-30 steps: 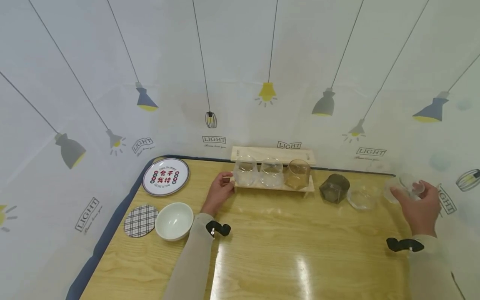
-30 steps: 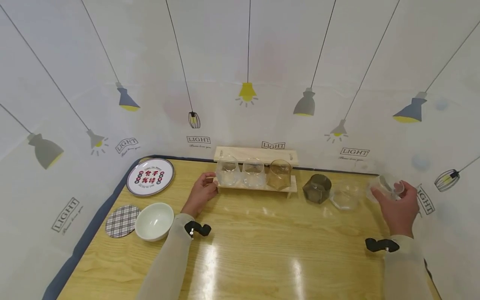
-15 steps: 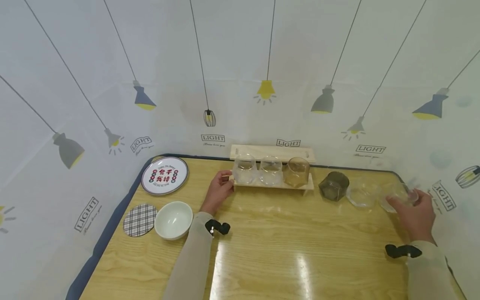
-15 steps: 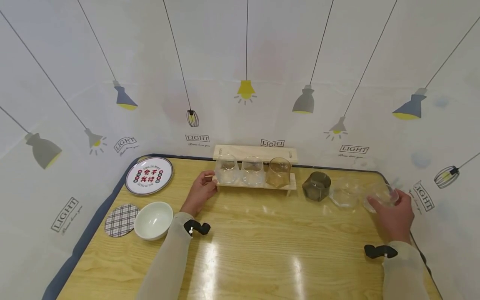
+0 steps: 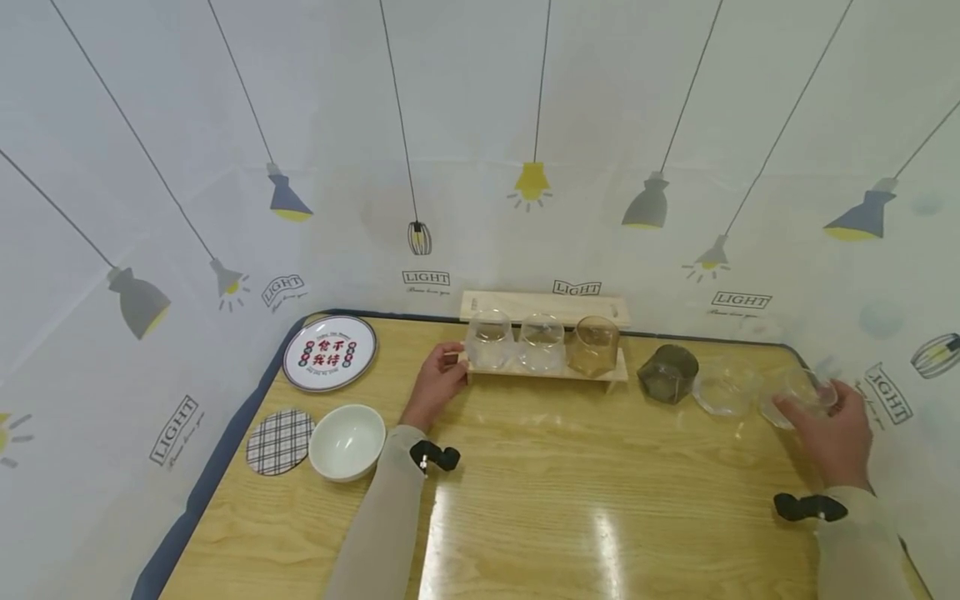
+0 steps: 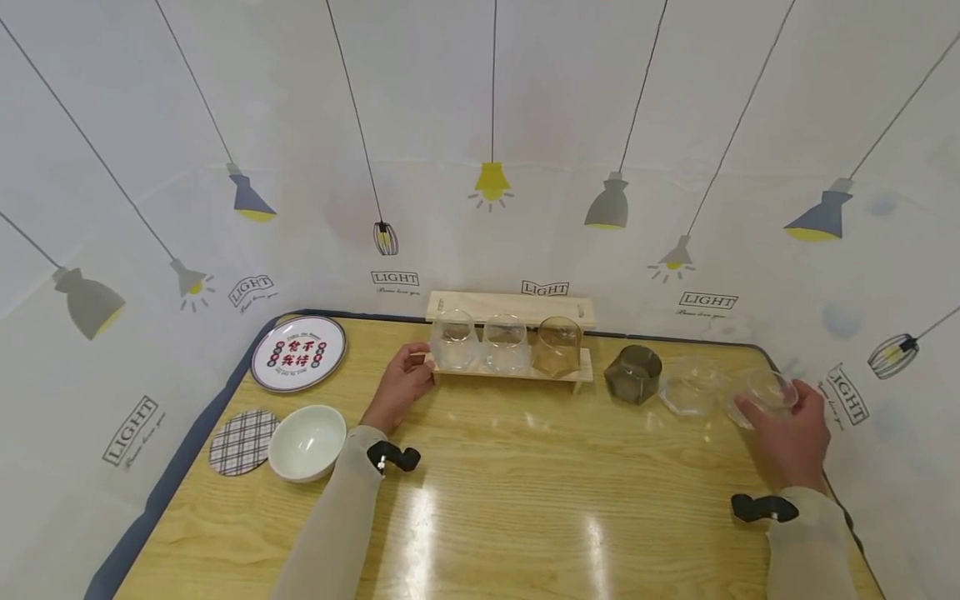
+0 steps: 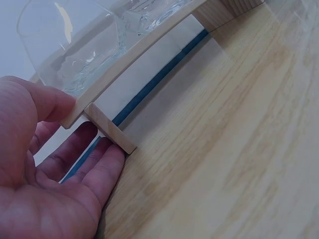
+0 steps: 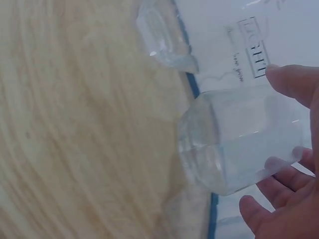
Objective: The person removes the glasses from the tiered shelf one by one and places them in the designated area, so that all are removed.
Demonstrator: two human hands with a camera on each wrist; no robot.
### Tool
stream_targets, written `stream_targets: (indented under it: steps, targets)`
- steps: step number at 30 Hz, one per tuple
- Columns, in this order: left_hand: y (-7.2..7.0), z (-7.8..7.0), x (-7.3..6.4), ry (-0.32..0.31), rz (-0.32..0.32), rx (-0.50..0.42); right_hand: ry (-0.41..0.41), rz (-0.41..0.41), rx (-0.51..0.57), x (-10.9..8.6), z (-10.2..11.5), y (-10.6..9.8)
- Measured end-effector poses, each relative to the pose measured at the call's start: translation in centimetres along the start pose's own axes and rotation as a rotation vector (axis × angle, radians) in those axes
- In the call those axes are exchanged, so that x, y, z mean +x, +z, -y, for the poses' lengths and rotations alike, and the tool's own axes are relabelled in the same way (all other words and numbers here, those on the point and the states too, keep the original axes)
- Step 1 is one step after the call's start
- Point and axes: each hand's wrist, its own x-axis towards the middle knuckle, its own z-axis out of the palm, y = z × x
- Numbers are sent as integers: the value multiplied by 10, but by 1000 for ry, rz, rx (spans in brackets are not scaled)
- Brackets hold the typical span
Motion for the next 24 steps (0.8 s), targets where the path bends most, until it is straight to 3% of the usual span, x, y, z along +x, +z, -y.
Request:
stream_targets:
  steps: [7, 12, 17, 20, 24]
  targets:
    - [2, -1, -2, 9, 5, 5, -67, -94, 67, -14, 17, -7]
    - [1, -1, -3, 1, 7, -3, -125, -140, 102, -28, 40, -9]
    - [1, -1, -3, -5, 10, -6, -183, -149, 182, -44, 68, 0]
    - [2, -2, -3, -8, 4, -10, -261, -157, 210, -52, 84, 11]
    - [2, -2, -2, -13, -2, -26, -432, -156, 220, -58, 101, 32]
